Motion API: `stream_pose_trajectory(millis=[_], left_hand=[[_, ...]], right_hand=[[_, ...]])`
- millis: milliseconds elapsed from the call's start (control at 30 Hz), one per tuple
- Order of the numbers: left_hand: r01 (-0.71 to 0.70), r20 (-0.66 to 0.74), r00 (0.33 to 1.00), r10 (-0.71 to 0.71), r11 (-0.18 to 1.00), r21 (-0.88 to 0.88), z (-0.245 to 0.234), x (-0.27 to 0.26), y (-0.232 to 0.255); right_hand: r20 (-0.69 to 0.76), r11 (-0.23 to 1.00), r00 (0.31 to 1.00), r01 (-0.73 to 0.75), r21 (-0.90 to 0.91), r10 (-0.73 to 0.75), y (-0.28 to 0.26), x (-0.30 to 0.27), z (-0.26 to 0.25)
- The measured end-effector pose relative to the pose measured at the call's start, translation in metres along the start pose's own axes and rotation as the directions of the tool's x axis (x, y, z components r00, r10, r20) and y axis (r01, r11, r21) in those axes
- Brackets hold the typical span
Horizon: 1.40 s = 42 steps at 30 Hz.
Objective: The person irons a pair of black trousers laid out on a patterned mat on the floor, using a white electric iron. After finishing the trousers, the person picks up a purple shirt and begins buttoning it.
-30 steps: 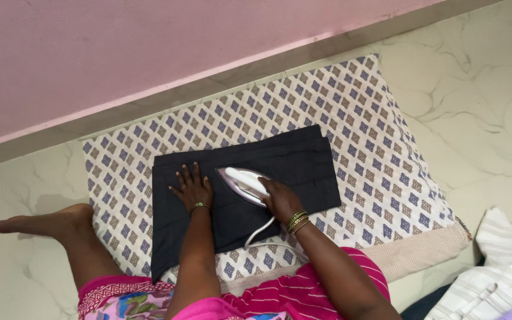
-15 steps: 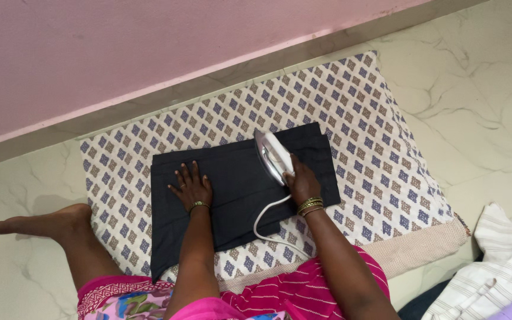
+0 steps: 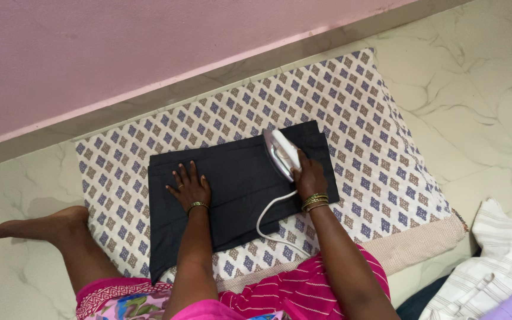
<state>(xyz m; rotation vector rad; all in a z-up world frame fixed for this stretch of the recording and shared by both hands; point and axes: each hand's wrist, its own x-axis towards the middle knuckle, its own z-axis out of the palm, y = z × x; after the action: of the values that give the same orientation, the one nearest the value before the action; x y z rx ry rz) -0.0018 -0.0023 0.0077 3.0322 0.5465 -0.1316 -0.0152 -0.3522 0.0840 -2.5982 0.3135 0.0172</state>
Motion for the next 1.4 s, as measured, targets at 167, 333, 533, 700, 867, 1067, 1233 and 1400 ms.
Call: stream_pose_trajectory(millis=[167, 333, 533, 700, 867, 1067, 1233, 1400], left_hand=[[-0.009, 0.003, 1.0, 0.009, 1.0, 0.001, -0.001, 0.001, -0.001], [-0.005, 0.007, 1.0, 0.005, 1.0, -0.007, -0.002, 0.001, 0.0], [-0.016, -0.026, 1.0, 0.015, 1.0, -0.009, 0.002, 0.0, -0.004], [0.006, -0.015, 1.0, -0.006, 1.0, -0.015, 0.009, 0.004, -0.002], [-0.06, 0.079, 0.994, 0.072, 0.988, -0.139, 0.019, 0.02, -0.023], [-0.284, -0.1, 0.957, 0.274, 0.798, -0.531, -0.011, -0.067, -0.098], [-0.283, -0.087, 0.95, 0.3, 0.711, -0.643, -0.045, -0.207, -0.169], [-0.331, -0.19, 0.943, 0.272, 0.816, -0.474, -0.074, -0.281, -0.236]], right_hand=[[-0.129, 0.998, 0.991, -0.037, -0.044, 0.031, 0.017, 0.007, -0.003], [-0.187, 0.993, 0.977, -0.114, -0.042, 0.105, 0.031, 0.014, -0.017], [-0.175, 0.971, 0.955, -0.24, 0.005, 0.238, 0.051, 0.022, -0.03], [-0.241, 0.979, 0.951, -0.203, -0.023, 0.192, 0.077, 0.029, -0.022], [-0.314, 0.984, 0.937, -0.176, -0.038, 0.155, 0.082, 0.029, -0.009], [-0.245, 0.992, 0.961, -0.129, 0.007, 0.126, 0.094, 0.03, -0.011], [-0.17, 0.987, 0.972, -0.153, 0.055, 0.16, 0.101, 0.015, -0.023], [-0.084, 0.979, 0.977, -0.187, 0.083, 0.194, 0.117, -0.014, -0.039]])
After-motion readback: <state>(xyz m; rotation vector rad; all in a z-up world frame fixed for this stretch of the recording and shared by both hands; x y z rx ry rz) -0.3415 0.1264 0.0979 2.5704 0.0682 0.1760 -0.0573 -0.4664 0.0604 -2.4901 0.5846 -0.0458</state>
